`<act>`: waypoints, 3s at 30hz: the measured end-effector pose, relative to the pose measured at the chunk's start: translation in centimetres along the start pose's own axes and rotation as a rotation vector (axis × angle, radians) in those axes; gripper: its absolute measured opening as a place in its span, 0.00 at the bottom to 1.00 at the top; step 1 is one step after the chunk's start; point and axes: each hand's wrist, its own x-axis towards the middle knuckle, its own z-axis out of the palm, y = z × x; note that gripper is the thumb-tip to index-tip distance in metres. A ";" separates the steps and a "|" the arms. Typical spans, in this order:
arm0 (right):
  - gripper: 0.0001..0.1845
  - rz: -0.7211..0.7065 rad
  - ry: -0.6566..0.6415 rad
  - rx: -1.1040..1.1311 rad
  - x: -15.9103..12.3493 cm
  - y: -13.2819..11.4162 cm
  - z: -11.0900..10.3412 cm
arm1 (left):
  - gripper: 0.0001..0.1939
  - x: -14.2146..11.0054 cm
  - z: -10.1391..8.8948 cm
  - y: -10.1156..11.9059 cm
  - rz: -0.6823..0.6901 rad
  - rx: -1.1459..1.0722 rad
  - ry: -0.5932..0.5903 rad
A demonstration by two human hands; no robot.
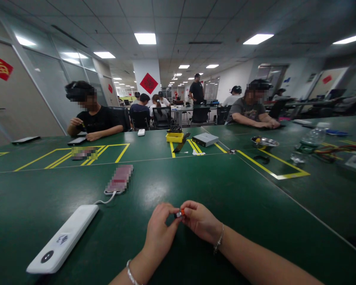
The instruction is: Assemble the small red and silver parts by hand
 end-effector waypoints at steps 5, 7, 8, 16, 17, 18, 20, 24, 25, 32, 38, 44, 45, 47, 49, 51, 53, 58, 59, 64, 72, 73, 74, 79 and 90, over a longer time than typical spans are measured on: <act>0.13 0.023 -0.020 0.027 -0.2 0.2 0.2 | 0.06 0.0 -0.1 0.0 0.030 0.025 0.015; 0.13 0.049 -0.051 0.049 -0.2 0.2 0.1 | 0.06 0.0 -0.1 0.0 0.047 0.024 0.009; 0.13 0.069 -0.067 0.057 -0.3 0.2 0.0 | 0.07 0.0 -0.2 0.1 0.059 0.020 0.002; 0.17 0.217 -0.232 0.064 -0.7 -0.2 -0.4 | 0.08 -0.1 -0.6 0.7 0.111 0.073 -0.025; 0.18 0.213 -0.249 0.066 -0.7 -0.3 -0.2 | 0.08 0.0 -0.6 0.8 0.119 0.083 -0.020; 0.19 0.197 -0.260 0.070 -0.8 -0.3 -0.1 | 0.08 0.0 -0.7 0.8 0.129 0.091 -0.012; 0.19 0.144 -0.264 0.076 -0.8 -0.4 0.3 | 0.08 0.1 -0.7 0.8 0.149 0.101 0.001; 0.18 0.079 -0.276 0.061 -0.9 -0.6 0.6 | 0.09 0.1 -0.6 0.4 0.161 0.114 0.036; 0.18 0.083 -0.283 0.055 -0.9 -0.6 0.6 | 0.09 0.1 -0.6 0.3 0.151 0.118 0.053; 0.14 0.037 -0.258 -0.091 -1.1 -1.7 0.5 | 0.13 0.1 -0.5 0.4 0.120 0.116 -0.002; 0.14 -0.068 0.100 -0.509 -1.7 -9.0 -4.9 | 0.18 0.8 -1.0 -2.0 -0.045 0.243 0.028; 0.11 -0.157 1.013 -1.466 -7.3 -17.7 -15.6 | 0.15 1.1 -0.6 -3.7 -0.154 0.311 -0.082; 0.11 -0.130 1.100 -1.521 -8.7 -18.4 -17.0 | 0.15 1.1 -0.5 -3.7 -0.156 0.316 -0.109; 0.11 -0.067 1.235 -1.557 -11.3 -19.3 -19.4 | 0.14 1.0 -0.4 -3.6 -0.162 0.329 -0.146; 0.12 0.031 1.352 -1.572 -13.3 -19.5 -21.5 | 0.14 0.9 -0.4 -3.4 -0.176 0.341 -0.162; 0.14 0.123 1.447 -1.583 -14.4 -19.2 -23.4 | 0.15 0.9 -0.5 -3.4 -0.186 0.351 -0.173; 0.15 0.150 1.513 -1.574 -14.8 -18.8 -25.0 | 0.15 0.9 -0.6 -3.3 -0.189 0.357 -0.180; 0.18 0.060 1.552 -1.521 -14.9 -18.0 -26.4 | 0.14 0.9 -0.7 -3.2 -0.178 0.372 -0.185; 0.19 0.066 1.560 -1.517 -14.8 -17.9 -26.2 | 0.14 0.9 -0.7 -3.1 -0.176 0.376 -0.186; 0.27 -0.003 1.589 -1.690 -12.1 -17.3 -21.9 | 0.16 0.9 -0.7 -3.1 -0.187 0.394 -0.223; 0.27 -0.505 0.578 -1.917 -2.1 -7.8 -6.0 | 0.20 0.7 -0.6 -3.2 -0.159 0.494 -0.312; 0.27 -0.511 0.407 -1.851 -1.5 -5.9 -4.3 | 0.21 0.6 -0.5 -3.2 -0.150 0.518 -0.327; 0.28 -0.498 0.248 -1.785 -1.1 -4.1 -2.9 | 0.22 0.6 -0.4 -3.1 -0.138 0.540 -0.341; 0.30 -0.299 -0.235 -1.624 -1.4 -0.1 -0.3 | 0.23 0.3 0.0 -2.6 -0.082 0.595 -0.416; 0.25 -0.006 0.775 -2.080 -5.3 -14.6 -14.5 | 0.22 0.5 -0.6 -2.4 -0.106 0.534 -0.412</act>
